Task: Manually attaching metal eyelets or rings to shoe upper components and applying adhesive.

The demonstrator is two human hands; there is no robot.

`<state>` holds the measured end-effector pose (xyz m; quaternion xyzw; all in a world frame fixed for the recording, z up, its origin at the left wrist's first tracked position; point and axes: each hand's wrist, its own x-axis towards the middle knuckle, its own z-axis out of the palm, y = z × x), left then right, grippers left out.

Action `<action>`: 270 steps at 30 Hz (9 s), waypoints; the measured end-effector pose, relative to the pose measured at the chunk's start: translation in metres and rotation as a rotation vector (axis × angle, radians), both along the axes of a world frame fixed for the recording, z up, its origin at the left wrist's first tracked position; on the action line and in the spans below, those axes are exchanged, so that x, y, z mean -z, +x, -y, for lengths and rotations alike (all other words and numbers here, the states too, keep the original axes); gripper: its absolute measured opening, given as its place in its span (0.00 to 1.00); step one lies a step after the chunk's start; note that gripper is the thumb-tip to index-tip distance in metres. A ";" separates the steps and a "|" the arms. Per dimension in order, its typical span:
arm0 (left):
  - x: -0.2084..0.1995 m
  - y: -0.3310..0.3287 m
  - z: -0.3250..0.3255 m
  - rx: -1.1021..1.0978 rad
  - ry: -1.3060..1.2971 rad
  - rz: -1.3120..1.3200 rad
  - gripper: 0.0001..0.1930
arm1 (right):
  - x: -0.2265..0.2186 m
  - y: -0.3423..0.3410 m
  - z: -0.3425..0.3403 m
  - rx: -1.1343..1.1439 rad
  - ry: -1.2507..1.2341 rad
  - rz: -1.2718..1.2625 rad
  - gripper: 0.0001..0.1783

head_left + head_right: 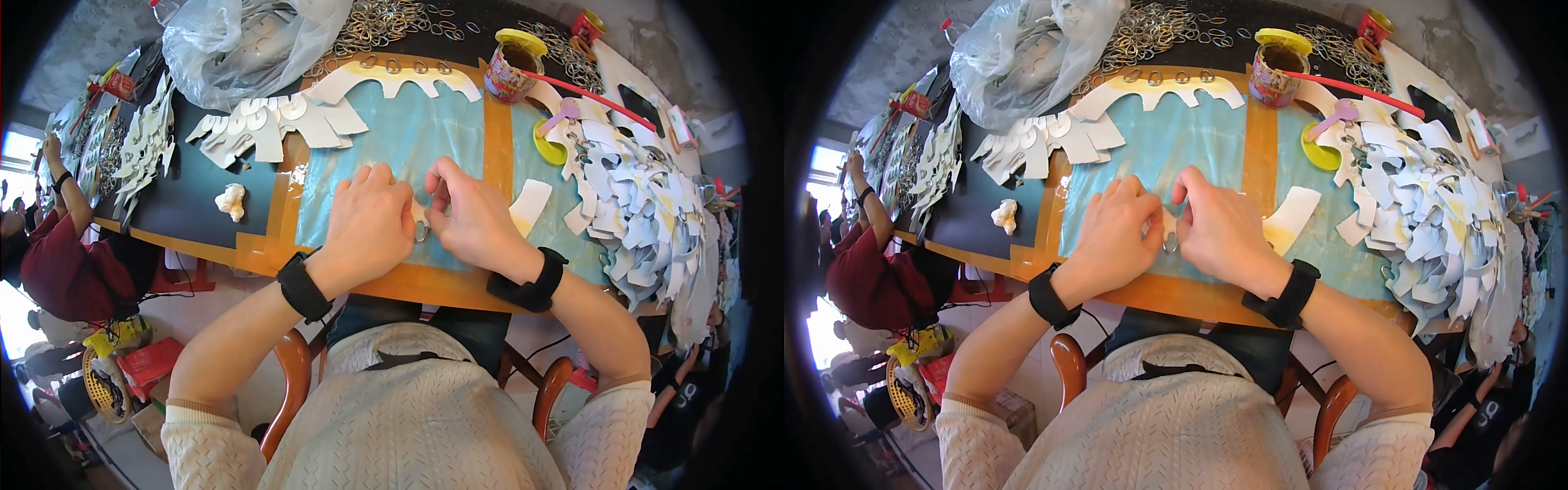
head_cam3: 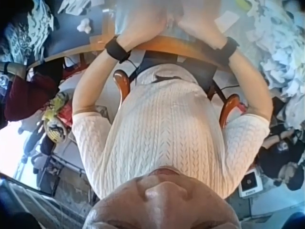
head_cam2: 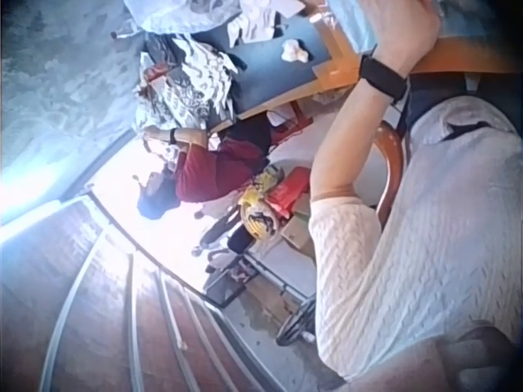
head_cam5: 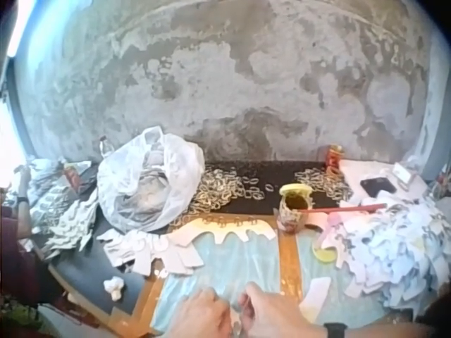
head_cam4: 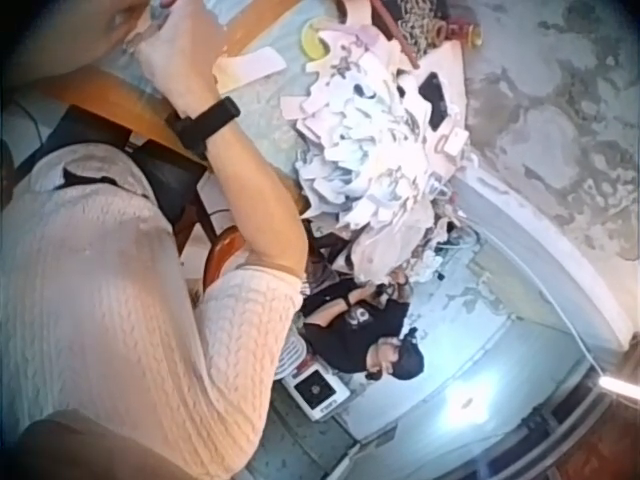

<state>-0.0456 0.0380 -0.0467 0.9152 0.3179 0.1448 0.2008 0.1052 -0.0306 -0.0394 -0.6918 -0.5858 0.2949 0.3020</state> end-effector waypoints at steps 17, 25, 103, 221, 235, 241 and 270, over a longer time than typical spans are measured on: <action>-0.004 0.001 0.012 0.149 0.283 -0.032 0.11 | -0.013 0.000 -0.016 -0.131 -0.126 0.200 0.17; -0.011 -0.004 0.010 0.270 0.335 -0.044 0.08 | -0.009 0.005 -0.013 -0.129 -0.146 0.126 0.18; -0.018 -0.031 0.020 0.476 0.434 -0.303 0.12 | -0.019 0.003 0.047 -0.368 0.220 0.814 0.21; -0.031 0.015 0.078 -0.185 -1.569 0.661 0.26 | -0.026 0.006 0.110 0.149 0.197 -0.277 0.07; -0.029 0.011 0.085 -0.125 -1.862 0.881 0.20 | -0.028 0.003 0.115 0.192 0.127 -0.647 0.11; -0.028 0.006 0.085 0.025 -1.349 0.557 0.11 | -0.030 -0.001 0.115 0.206 0.284 -0.368 0.07; -0.026 0.021 0.112 -0.151 -1.234 0.935 0.04 | -0.031 -0.007 0.116 0.185 0.414 -0.284 0.05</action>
